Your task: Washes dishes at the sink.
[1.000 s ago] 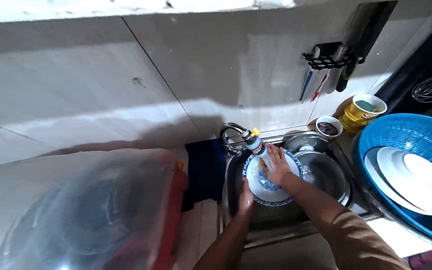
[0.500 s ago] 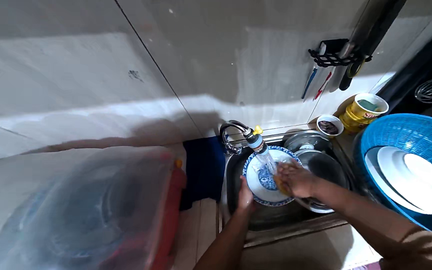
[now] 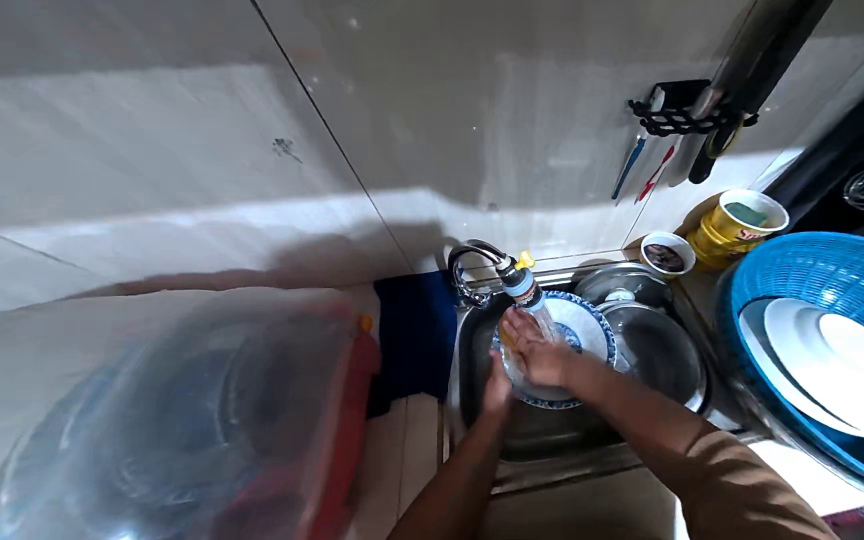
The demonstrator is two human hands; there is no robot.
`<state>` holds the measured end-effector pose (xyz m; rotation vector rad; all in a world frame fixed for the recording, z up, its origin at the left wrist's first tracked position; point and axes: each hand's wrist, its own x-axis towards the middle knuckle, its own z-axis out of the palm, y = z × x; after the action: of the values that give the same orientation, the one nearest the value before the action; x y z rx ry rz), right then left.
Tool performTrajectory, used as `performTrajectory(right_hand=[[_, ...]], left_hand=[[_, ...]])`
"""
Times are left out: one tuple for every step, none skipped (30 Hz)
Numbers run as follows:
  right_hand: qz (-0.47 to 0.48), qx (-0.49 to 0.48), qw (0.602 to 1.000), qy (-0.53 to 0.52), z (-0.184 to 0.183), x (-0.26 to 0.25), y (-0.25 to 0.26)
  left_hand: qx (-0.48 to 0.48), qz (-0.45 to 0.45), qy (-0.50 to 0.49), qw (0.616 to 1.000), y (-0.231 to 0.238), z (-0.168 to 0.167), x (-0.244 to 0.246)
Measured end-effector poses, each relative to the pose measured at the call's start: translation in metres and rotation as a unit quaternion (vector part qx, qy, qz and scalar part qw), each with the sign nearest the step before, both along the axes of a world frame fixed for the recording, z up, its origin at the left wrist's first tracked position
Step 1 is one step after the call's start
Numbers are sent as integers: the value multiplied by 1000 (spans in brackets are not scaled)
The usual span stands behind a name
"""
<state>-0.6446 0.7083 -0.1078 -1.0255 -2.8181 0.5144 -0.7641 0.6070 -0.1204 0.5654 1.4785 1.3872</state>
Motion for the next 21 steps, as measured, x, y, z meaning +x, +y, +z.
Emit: performTrajectory(right_hand=[[31, -21, 999, 0, -2, 6, -5], [55, -30, 998, -9, -4, 16, -11], [71, -38, 997, -19, -3, 29, -17], [82, -47, 995, -45, 3, 45, -23], [88, -58, 992, -74, 10, 62, -26], [85, -61, 990, -98, 18, 80, -27], [72, -47, 990, -111, 23, 97, -24], [50, -23, 992, -112, 27, 113, -17], [28, 0, 993, -116, 29, 124, -6], [8, 22, 991, -128, 31, 130, 7], [-10, 42, 989, -141, 31, 130, 20], [-22, 56, 987, -149, 32, 124, 30], [-34, 68, 986, -146, 31, 113, 36], [-46, 77, 986, -137, 28, 100, 39], [-60, 80, 987, -122, 23, 85, 39], [-73, 75, 989, -106, 19, 70, 37], [-87, 63, 990, -89, 17, 55, 33], [-92, 59, 992, -66, 16, 42, 26], [-88, 62, 993, -44, 14, 30, 19], [-74, 63, 995, -34, 11, 20, 11], [-55, 55, 996, -38, 8, 12, 4]], left_hand=[[2, -2, -13, 1000, 0, 0, -1], [15, -10, -31, 999, 0, -3, -2], [28, -13, -52, 998, 0, -4, -2], [38, -10, -75, 996, 0, -4, -1], [39, -4, -84, 996, 0, -4, 0], [34, 1, -81, 996, 0, -4, 0], [22, 6, -71, 997, 0, -1, 1], [14, 11, -65, 998, -1, 2, 1], [13, 15, -62, 998, -1, 4, 2], [19, 12, -61, 998, -1, 6, 1], [29, 7, -58, 998, -1, 6, 1], [36, 8, -54, 998, -1, 7, 2], [41, 8, -44, 998, -1, 7, 2], [48, 8, -35, 998, 0, 8, 3], [56, 10, -30, 998, 0, 7, 3], [66, 7, -24, 998, 0, 3, 2], [74, 2, -15, 997, 0, -3, 1], [82, 1, -9, 997, 1, -7, -1], [84, 2, -6, 996, 1, -9, -2], [85, 2, -2, 996, 1, -8, -2], [84, -3, 4, 996, 0, -7, -2]])
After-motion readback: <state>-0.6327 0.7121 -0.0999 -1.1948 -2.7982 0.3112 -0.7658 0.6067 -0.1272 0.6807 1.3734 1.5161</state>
